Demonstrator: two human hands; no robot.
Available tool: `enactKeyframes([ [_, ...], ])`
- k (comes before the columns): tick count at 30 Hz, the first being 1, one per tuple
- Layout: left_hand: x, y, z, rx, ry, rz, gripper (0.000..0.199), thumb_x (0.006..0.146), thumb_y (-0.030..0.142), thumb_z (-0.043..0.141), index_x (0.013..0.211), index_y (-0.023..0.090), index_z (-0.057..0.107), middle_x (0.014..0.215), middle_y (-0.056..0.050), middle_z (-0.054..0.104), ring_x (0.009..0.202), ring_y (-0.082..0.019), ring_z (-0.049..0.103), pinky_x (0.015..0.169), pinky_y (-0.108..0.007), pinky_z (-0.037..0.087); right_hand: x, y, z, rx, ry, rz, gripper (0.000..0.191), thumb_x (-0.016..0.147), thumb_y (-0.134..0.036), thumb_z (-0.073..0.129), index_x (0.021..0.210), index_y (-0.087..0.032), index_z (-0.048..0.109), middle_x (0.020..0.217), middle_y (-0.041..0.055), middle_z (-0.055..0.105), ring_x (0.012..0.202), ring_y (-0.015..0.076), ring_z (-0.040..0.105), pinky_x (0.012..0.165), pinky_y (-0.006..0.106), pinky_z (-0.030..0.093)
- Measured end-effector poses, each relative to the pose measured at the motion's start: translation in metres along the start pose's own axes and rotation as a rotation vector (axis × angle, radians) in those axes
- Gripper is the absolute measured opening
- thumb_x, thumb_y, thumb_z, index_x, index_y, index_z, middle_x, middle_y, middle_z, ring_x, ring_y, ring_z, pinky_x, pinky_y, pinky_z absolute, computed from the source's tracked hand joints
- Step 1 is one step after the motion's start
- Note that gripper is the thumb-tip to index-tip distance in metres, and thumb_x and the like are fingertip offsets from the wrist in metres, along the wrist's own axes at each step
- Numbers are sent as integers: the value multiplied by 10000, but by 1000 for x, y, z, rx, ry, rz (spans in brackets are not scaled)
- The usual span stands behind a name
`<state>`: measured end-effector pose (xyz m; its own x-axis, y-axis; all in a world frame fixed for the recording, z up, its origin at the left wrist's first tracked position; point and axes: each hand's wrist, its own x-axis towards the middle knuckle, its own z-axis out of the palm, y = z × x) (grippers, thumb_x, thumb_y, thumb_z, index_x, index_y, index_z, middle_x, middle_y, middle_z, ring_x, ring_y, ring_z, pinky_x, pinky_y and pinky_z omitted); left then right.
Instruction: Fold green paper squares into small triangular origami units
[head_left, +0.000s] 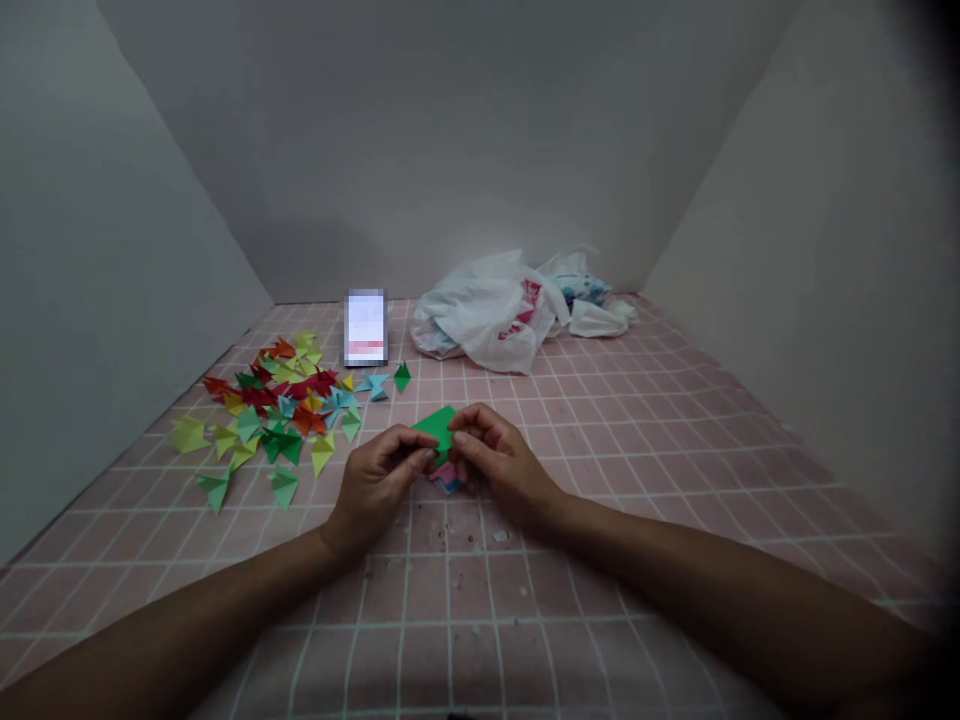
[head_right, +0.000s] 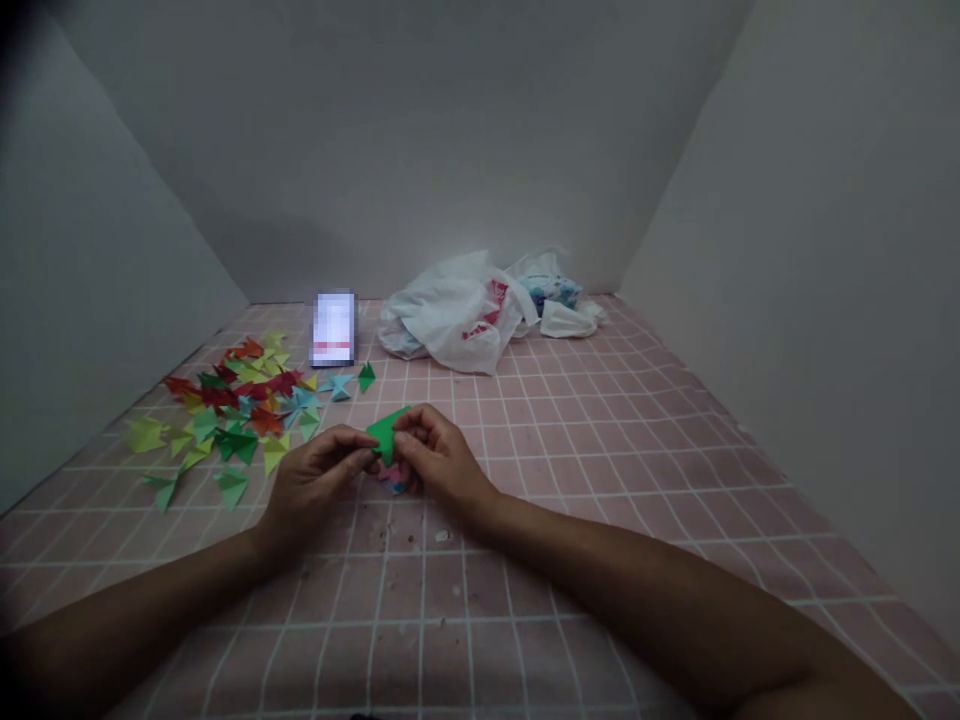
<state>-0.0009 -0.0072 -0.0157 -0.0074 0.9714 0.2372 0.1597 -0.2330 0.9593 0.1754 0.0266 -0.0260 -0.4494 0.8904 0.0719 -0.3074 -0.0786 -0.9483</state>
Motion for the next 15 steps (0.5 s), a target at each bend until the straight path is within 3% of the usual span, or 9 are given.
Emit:
enactKeyframes([
  [2,0,3,-1,-64,31,-68,77,814,261,721,833,187,713,691,12,659,623,-137,620,612,-243,502,-1,-5,0,-148,6,-152,213,854,-352,701,976,-215,591,784,-20,586,659,119,551,592,248,446],
  [6,0,9,-1,-60,32,-67,97,763,263,762,763,175,720,745,6,627,674,-126,598,629,-227,488,-2,-11,0,-488,6,-349,99,813,-238,726,800,-194,638,854,27,604,781,156,547,667,286,421],
  [10,-1,10,1,-154,-34,-168,151,751,295,775,774,172,691,737,9,645,668,-126,608,627,-230,494,-4,-4,1,-357,-31,-155,128,875,-266,641,778,-192,600,735,7,609,688,146,559,631,287,429],
  [15,0,7,4,-240,-58,-301,247,714,331,810,797,160,652,693,22,642,610,-115,589,592,-228,482,-4,1,2,-175,-41,17,146,830,-281,679,791,-197,567,638,-43,562,550,102,501,518,238,384],
])
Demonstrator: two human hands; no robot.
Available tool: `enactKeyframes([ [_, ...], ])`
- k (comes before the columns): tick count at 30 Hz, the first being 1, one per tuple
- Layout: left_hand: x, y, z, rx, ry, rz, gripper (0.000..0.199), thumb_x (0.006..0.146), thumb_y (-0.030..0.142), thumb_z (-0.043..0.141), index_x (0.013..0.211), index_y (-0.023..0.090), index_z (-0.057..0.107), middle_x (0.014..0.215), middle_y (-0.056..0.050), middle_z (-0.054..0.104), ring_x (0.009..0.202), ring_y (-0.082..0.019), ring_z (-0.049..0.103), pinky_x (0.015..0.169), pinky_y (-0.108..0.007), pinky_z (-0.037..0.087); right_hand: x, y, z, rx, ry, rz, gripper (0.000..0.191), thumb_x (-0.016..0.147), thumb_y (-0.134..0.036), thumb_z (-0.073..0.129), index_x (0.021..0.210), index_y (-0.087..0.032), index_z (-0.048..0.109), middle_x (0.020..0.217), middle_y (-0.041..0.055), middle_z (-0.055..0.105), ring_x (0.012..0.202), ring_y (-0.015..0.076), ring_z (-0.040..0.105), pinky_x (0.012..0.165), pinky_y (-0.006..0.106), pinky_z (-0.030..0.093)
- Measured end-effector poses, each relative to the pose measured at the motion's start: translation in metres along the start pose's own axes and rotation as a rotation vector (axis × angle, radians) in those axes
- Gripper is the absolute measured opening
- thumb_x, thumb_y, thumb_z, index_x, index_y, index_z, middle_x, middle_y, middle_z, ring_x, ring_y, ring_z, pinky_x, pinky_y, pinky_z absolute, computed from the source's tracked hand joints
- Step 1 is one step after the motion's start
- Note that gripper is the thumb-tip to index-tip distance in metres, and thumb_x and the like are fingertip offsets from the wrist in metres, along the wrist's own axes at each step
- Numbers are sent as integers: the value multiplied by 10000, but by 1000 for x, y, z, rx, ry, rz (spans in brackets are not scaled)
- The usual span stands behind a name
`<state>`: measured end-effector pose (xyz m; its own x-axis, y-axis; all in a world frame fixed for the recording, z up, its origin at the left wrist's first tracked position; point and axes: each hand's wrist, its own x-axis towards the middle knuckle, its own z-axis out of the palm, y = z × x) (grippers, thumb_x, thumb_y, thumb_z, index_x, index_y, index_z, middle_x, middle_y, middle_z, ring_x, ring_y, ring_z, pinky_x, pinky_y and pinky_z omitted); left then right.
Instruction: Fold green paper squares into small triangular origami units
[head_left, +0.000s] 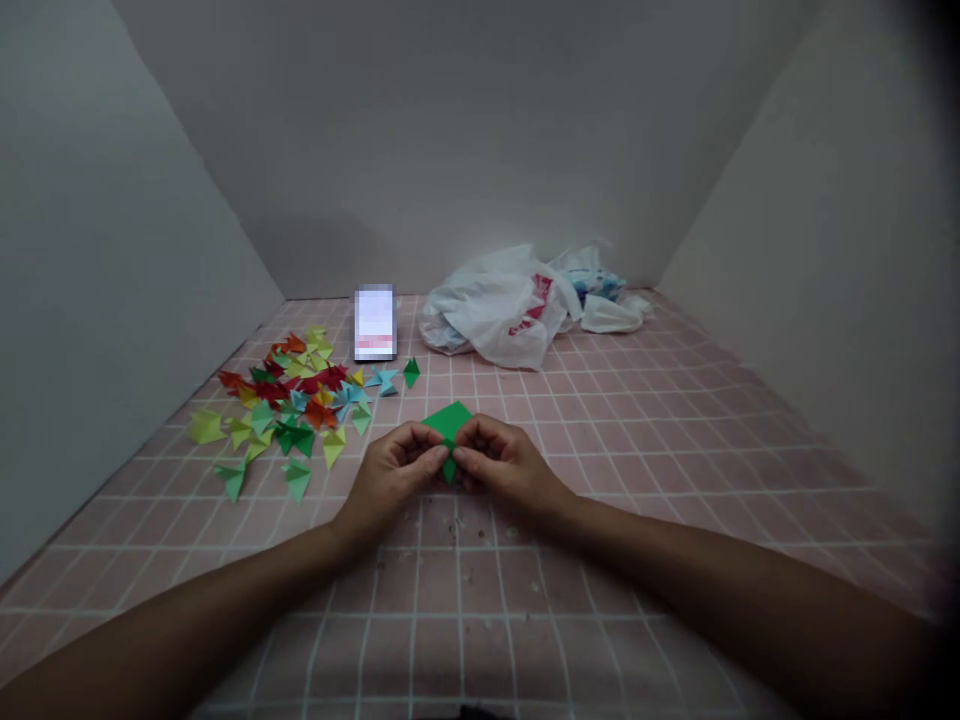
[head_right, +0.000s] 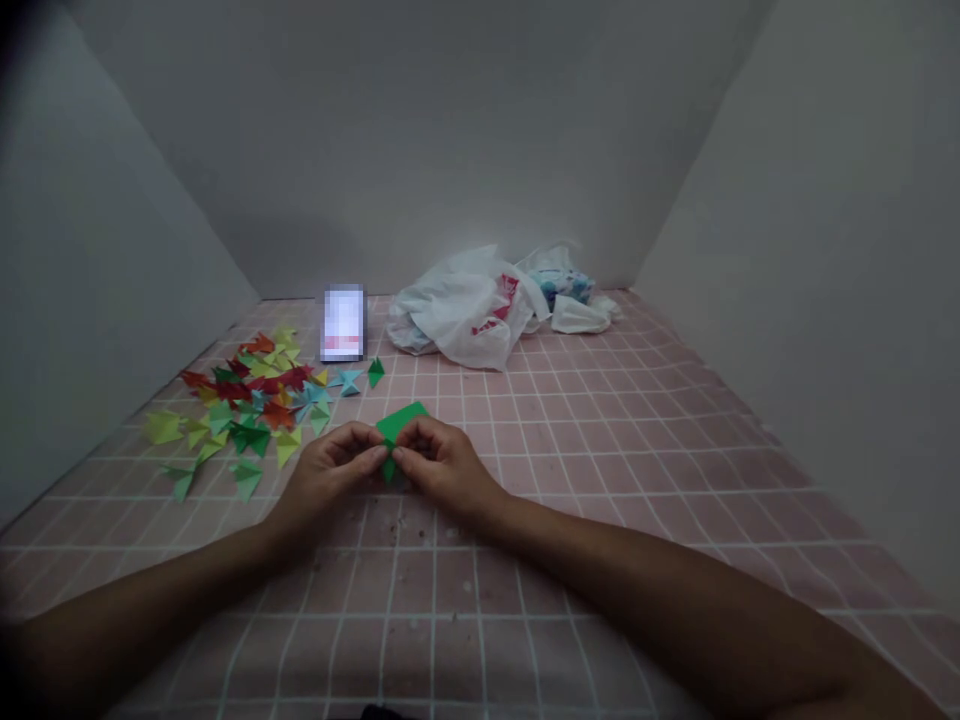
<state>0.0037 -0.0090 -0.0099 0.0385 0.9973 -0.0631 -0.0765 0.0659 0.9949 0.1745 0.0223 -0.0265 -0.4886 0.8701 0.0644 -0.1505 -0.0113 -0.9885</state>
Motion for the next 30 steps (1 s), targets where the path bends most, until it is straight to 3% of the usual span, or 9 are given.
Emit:
enactKeyframes([
  [5,1,-2,0,-27,-42,-15,251,731,330,797,837,163,642,718,13,657,640,-125,618,619,-238,504,3,0,0,73,-6,62,146,785,-253,701,805,-196,568,585,-62,558,489,88,502,477,220,371],
  [24,2,-5,0,-55,-22,11,176,710,254,779,783,173,642,692,24,656,626,-129,617,616,-246,510,1,-3,3,197,-22,12,90,761,-177,672,805,-204,599,621,-54,597,521,87,517,500,208,378],
  [30,2,-7,-1,-112,-35,11,131,704,226,775,761,178,668,673,30,654,607,-117,610,611,-233,502,0,0,2,192,27,24,71,753,-180,678,771,-202,613,614,-55,592,503,78,510,500,206,382],
])
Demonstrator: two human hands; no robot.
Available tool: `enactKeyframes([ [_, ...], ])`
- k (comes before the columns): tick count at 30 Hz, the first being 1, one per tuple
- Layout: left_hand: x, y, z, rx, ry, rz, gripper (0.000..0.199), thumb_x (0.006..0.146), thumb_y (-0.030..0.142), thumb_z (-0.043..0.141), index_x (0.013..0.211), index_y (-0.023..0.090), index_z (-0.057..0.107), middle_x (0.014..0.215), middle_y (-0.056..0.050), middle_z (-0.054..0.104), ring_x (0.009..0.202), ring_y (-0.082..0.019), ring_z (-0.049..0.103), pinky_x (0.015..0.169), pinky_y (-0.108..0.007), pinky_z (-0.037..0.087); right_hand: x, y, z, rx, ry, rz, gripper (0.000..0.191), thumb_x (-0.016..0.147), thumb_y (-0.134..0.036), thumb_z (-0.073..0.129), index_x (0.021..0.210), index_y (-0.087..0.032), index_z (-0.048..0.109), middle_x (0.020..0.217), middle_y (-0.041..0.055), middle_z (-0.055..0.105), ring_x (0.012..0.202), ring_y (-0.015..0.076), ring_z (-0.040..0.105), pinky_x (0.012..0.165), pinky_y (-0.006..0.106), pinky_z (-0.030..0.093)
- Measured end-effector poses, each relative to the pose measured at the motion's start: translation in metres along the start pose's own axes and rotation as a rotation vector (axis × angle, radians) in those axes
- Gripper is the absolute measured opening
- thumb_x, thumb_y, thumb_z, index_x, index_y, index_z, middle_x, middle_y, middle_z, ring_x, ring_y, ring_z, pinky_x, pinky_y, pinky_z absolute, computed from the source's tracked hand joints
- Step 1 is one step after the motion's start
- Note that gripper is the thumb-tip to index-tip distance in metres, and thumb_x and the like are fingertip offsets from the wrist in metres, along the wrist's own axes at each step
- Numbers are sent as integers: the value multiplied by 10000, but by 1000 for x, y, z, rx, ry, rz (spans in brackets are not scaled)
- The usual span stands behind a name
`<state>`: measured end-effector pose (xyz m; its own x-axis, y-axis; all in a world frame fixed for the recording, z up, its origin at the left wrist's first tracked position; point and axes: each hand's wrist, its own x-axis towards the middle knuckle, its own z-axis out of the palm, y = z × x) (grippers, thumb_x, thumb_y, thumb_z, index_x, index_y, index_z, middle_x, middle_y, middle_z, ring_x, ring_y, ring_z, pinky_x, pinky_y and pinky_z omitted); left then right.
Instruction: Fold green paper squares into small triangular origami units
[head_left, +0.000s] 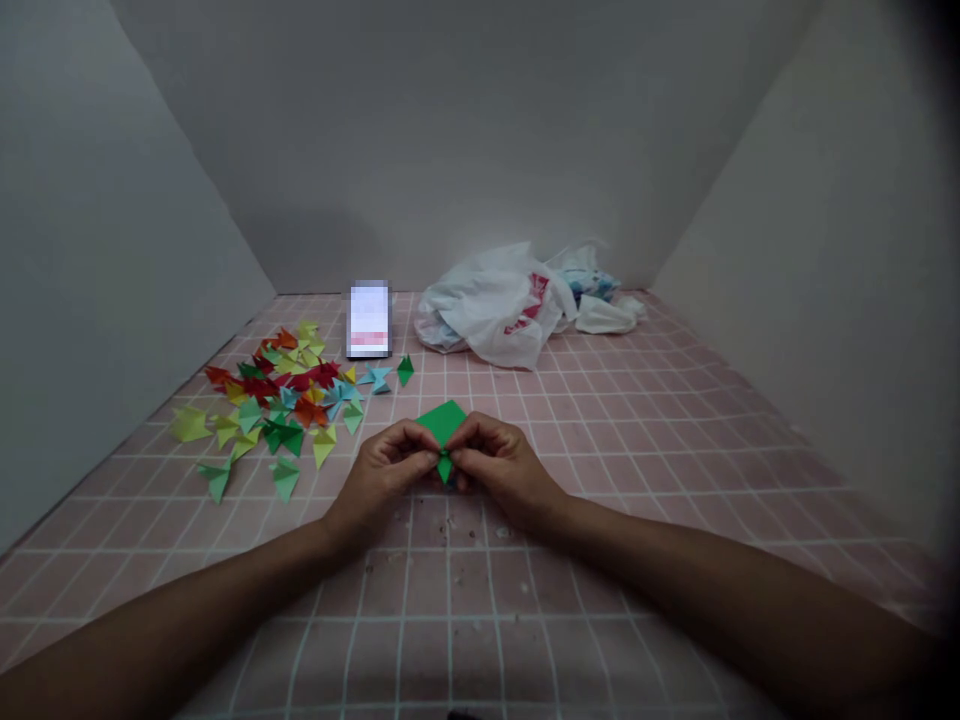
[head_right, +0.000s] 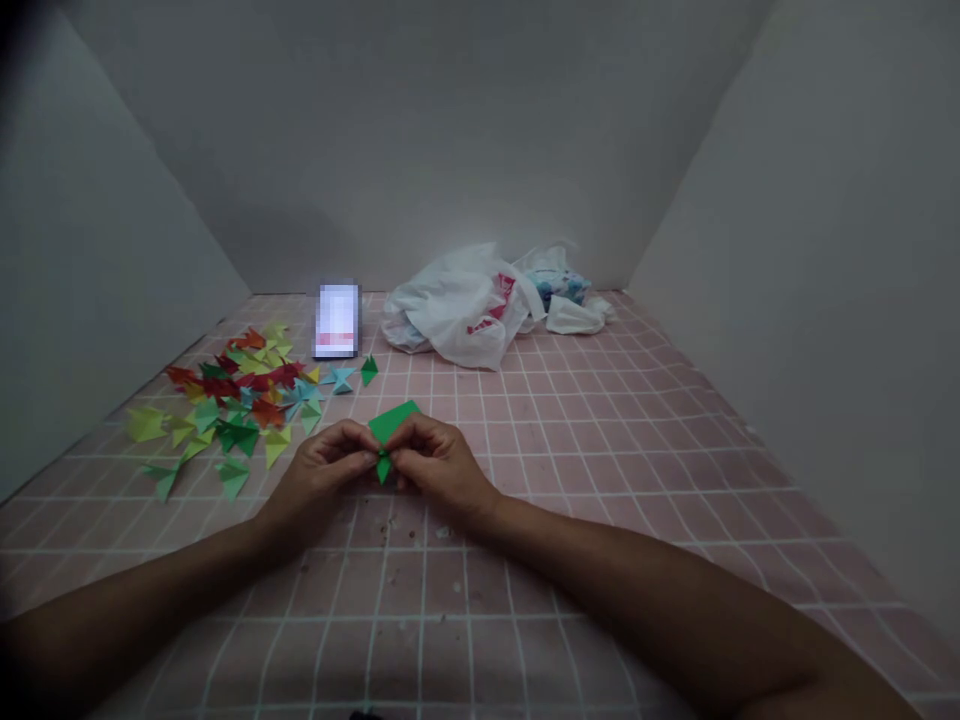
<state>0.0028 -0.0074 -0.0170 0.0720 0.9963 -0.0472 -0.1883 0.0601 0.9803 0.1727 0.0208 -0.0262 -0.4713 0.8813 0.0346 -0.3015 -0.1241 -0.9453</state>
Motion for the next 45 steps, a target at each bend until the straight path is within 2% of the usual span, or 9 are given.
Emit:
enactKeyframes([
  [7,-1,3,2,-91,-15,-101,200,797,364,722,860,182,670,660,9,665,602,-141,631,594,-250,520,0,0,-1,-16,-8,-59,68,764,-181,668,779,-209,608,632,-53,594,531,87,513,529,225,397],
  [12,0,3,2,33,-63,-150,291,775,419,753,727,154,642,640,-5,651,539,-112,580,548,-228,488,0,4,-4,-124,-42,-165,59,794,-159,634,796,-216,621,682,-44,585,606,103,524,592,255,418],
  [17,1,4,0,123,-17,-106,316,746,439,763,747,155,626,604,7,636,531,-111,557,550,-231,474,2,3,-5,-140,-74,-111,21,845,-209,625,860,-209,610,667,-43,577,584,102,525,568,244,410],
  [21,0,7,3,248,47,-23,276,755,407,724,730,158,606,588,30,592,523,-101,516,520,-217,420,3,-1,-5,-106,-74,-69,156,917,-346,596,933,-191,602,665,-31,593,578,109,550,563,243,429],
  [27,-3,4,2,400,50,85,201,770,341,686,720,157,621,607,37,554,539,-98,477,517,-217,381,2,-2,-4,-217,-64,-12,196,851,-337,666,775,-189,561,658,-44,551,529,88,489,512,231,380],
  [32,-1,6,1,331,-40,33,260,814,403,681,753,159,615,628,28,577,548,-108,512,535,-227,422,0,-2,-4,-292,-49,-45,168,860,-294,622,744,-187,562,653,-38,565,536,90,502,523,236,388],
  [36,-1,7,0,280,-92,18,302,822,431,689,741,156,593,599,29,579,539,-104,513,543,-226,425,-1,-2,-3,-235,-61,17,193,859,-324,625,743,-184,560,631,-36,585,498,84,508,489,225,378],
  [40,0,4,0,245,-96,44,306,831,430,698,751,156,589,614,32,573,552,-99,510,551,-223,428,-1,0,-2,-123,-64,64,235,860,-367,625,732,-182,559,600,-35,597,451,78,503,456,218,372],
  [45,2,2,1,206,-111,42,278,832,413,699,781,154,608,706,6,632,627,-117,576,614,-244,479,1,3,-2,-119,23,16,251,890,-384,607,746,-182,569,583,-38,595,446,81,506,471,225,401],
])
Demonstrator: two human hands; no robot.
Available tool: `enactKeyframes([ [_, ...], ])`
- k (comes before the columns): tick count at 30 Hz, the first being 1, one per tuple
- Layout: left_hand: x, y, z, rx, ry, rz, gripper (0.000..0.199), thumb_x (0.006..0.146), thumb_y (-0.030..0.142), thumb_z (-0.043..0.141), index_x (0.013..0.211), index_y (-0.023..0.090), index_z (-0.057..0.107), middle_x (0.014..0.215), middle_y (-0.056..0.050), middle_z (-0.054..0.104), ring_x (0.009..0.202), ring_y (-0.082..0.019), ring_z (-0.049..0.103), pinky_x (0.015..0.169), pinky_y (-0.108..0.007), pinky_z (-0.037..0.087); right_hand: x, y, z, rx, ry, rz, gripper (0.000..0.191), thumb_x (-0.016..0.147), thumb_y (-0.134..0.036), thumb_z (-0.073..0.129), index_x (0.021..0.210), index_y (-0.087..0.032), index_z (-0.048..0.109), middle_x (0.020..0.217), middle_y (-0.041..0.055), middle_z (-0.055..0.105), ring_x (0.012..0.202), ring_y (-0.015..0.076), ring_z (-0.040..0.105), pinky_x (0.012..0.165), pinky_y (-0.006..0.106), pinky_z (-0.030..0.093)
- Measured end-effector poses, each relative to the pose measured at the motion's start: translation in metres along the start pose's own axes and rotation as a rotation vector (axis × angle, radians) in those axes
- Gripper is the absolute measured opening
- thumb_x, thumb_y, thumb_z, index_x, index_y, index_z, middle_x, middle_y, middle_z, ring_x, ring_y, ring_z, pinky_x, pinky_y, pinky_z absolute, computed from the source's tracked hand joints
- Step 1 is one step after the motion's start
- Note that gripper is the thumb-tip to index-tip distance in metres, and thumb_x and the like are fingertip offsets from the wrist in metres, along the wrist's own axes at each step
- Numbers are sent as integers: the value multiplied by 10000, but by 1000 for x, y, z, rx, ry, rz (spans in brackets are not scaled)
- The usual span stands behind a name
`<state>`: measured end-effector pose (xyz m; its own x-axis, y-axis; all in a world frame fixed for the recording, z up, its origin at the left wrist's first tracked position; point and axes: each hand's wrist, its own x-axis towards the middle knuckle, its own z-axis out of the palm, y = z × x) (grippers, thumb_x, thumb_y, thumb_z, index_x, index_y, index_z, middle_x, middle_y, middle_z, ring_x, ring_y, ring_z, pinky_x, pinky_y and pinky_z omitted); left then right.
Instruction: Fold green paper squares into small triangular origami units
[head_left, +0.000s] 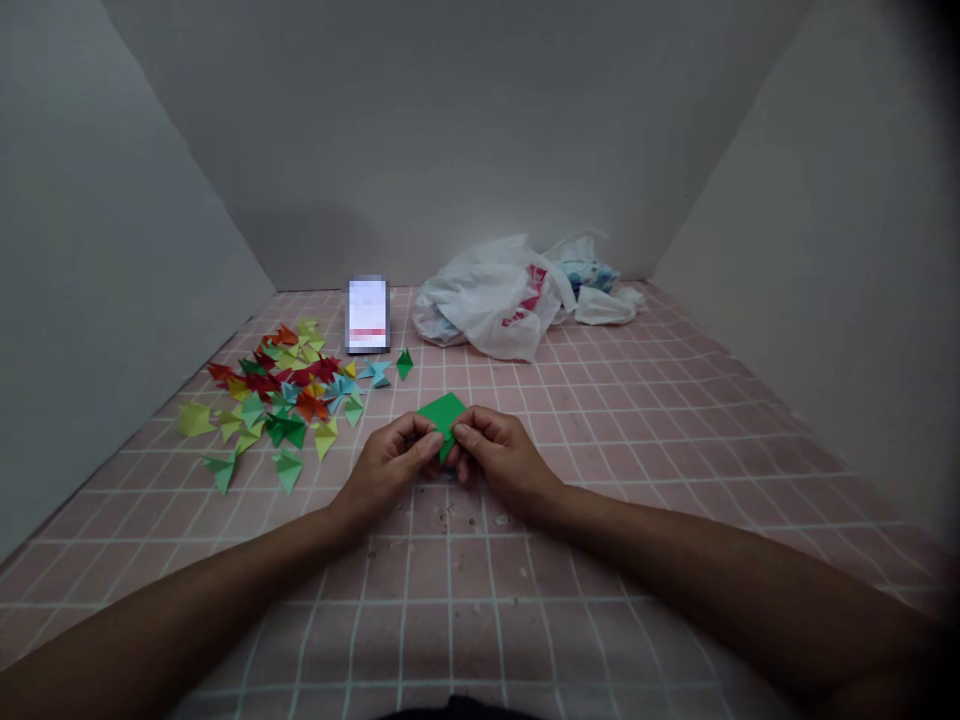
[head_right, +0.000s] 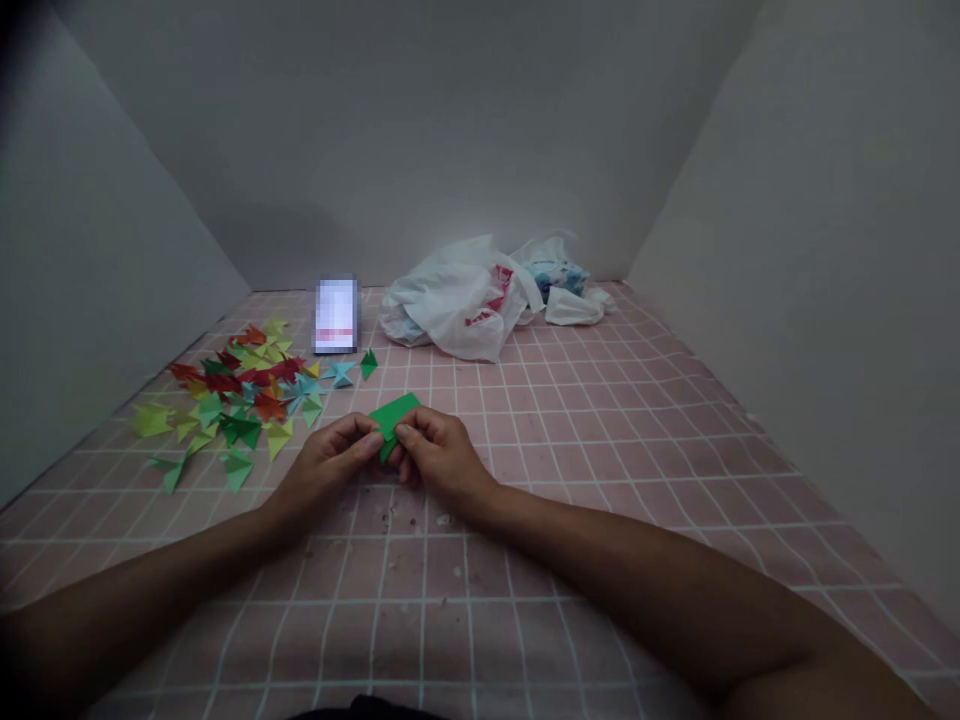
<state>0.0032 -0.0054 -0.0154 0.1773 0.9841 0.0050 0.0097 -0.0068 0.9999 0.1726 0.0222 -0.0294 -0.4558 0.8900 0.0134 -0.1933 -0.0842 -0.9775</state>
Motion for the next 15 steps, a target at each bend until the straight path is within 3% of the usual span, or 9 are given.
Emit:
enactKeyframes([
  [5,2,1,-1,17,32,-56,263,769,386,723,754,170,574,655,20,622,567,-110,554,559,-235,460,2,-3,-1,-1,-24,-37,269,924,-418,588,792,-183,575,614,-32,600,494,89,517,499,229,398],
  [10,3,0,-1,99,40,-62,219,746,328,705,733,177,547,595,36,587,531,-103,529,523,-217,410,2,-2,-3,5,-87,-4,297,833,-427,720,771,-175,576,661,-28,595,523,83,502,501,225,368],
  [15,2,3,1,52,54,-69,221,743,347,695,778,185,548,622,43,580,532,-104,518,517,-222,428,3,-2,-4,-16,-98,-6,275,907,-426,612,802,-173,586,681,-19,595,530,87,505,514,235,384],
])
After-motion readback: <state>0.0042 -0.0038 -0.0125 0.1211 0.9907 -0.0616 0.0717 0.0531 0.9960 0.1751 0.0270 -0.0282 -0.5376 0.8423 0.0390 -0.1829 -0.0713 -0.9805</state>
